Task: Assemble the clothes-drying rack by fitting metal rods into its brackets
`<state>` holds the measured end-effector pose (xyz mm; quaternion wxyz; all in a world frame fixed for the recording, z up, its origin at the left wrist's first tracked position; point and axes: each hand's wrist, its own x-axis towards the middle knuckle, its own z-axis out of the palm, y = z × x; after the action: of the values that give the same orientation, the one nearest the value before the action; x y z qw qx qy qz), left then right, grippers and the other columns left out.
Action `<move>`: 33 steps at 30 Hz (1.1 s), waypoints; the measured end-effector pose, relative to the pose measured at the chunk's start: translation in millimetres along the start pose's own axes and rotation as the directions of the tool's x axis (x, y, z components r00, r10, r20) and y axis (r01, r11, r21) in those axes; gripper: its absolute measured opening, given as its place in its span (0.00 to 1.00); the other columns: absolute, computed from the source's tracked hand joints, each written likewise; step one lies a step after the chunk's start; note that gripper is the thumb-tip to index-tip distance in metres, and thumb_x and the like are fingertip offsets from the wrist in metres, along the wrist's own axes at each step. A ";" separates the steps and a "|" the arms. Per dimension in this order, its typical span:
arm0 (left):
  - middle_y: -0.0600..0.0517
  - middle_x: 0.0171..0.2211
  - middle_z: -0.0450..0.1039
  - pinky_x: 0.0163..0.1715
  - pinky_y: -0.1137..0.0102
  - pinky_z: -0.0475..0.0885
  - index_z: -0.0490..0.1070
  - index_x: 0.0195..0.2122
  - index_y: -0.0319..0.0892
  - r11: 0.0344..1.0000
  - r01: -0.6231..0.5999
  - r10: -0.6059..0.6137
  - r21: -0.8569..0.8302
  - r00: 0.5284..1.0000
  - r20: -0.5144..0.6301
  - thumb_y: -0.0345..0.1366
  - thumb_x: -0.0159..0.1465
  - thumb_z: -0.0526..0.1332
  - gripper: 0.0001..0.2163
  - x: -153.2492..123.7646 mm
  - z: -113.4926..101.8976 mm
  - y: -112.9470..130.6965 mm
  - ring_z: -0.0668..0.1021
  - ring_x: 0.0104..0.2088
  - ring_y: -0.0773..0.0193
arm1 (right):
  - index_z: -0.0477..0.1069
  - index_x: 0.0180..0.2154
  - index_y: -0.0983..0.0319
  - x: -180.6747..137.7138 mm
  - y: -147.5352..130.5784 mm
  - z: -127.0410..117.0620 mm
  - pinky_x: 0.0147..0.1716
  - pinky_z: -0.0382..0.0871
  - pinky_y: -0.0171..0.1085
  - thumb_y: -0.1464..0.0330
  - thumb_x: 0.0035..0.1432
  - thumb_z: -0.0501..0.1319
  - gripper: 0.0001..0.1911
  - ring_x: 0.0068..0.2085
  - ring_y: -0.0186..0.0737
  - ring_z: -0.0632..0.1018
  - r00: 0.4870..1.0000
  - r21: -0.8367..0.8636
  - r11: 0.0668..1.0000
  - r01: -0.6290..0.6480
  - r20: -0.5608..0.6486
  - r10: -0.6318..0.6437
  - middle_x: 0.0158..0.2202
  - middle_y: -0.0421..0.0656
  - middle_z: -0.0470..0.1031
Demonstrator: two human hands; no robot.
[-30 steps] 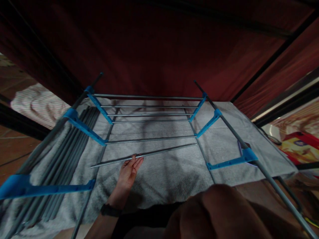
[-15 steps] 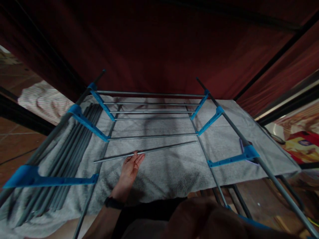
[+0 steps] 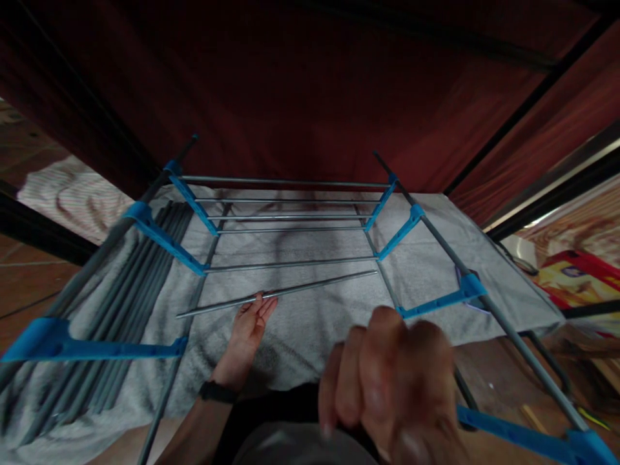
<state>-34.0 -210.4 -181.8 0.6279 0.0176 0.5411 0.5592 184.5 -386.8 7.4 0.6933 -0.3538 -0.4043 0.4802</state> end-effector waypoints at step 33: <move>0.47 0.35 0.89 0.53 0.63 0.91 0.81 0.37 0.42 0.990 0.118 -0.121 -0.073 0.992 -0.038 0.20 0.77 0.68 0.12 -9.3 2.8 10.2 0.93 0.38 0.58 | 0.82 0.36 0.54 124.6 200.3 -183.8 0.58 0.89 0.47 0.68 0.52 0.85 0.15 0.43 0.45 0.90 0.710 0.258 0.915 -0.310 -0.577 0.404 0.38 0.40 0.90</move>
<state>-37.0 -211.7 -168.0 0.6490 -0.0489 0.5341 0.5396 300.3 -229.3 -218.8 0.7040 -0.5125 -0.0426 0.4897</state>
